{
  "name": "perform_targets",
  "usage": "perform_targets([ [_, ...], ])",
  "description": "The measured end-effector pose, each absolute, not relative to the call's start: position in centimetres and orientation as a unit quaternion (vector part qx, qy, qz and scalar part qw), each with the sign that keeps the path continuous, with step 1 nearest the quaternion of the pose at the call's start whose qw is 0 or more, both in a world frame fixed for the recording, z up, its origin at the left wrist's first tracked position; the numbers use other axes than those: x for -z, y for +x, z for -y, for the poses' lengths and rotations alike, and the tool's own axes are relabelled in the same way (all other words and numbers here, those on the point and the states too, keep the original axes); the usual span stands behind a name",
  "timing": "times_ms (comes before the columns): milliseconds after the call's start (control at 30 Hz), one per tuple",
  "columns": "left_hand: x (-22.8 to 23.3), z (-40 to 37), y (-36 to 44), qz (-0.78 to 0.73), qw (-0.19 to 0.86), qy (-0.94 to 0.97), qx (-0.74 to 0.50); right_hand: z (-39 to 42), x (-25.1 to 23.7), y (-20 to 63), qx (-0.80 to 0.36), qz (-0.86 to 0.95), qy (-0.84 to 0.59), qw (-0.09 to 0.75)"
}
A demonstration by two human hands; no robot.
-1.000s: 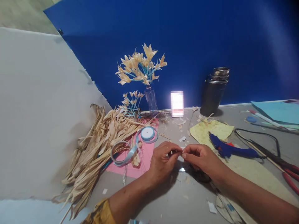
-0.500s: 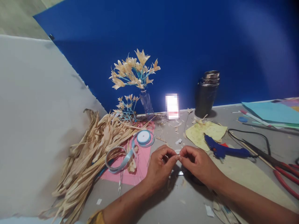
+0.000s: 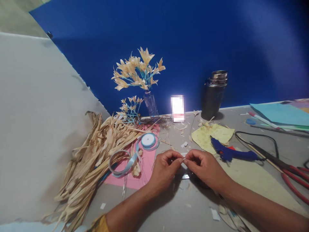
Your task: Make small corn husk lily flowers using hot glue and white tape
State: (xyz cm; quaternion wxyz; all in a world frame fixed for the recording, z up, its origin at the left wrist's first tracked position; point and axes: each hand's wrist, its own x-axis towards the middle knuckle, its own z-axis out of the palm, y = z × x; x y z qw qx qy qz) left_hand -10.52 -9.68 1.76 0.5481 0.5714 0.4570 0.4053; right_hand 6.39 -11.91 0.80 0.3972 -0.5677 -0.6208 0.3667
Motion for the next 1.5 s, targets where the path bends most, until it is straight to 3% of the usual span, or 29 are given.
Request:
perform_targets([
  [133, -1.9, 10.0, -10.5, -0.451, 0.488, 0.612, -0.429, 11.8, -1.0, 6.4, -0.356, 0.617, -0.574, 0.404],
  [400, -1.3, 9.3, -10.6, -0.435, 0.651, 0.476, -0.401, 12.0, -0.5, 6.3, -0.347, 0.65, -0.556, 0.384],
  [767, -1.1, 9.1, -10.5, -0.446, 0.623, 0.51, -0.391, 12.0, -0.5, 6.3, -0.355, 0.637, -0.57, 0.379],
  [1100, -0.9, 9.1, -10.4, -0.439, 0.656, 0.463, -0.404, 12.0, -0.5, 6.2, -0.396, 0.618, -0.535, 0.419],
  [1500, -0.5, 9.1, -10.5, -0.416, 0.679, 0.453, -0.4, 12.1, -0.8, 6.2, -0.424, 0.604, -0.538, 0.406],
])
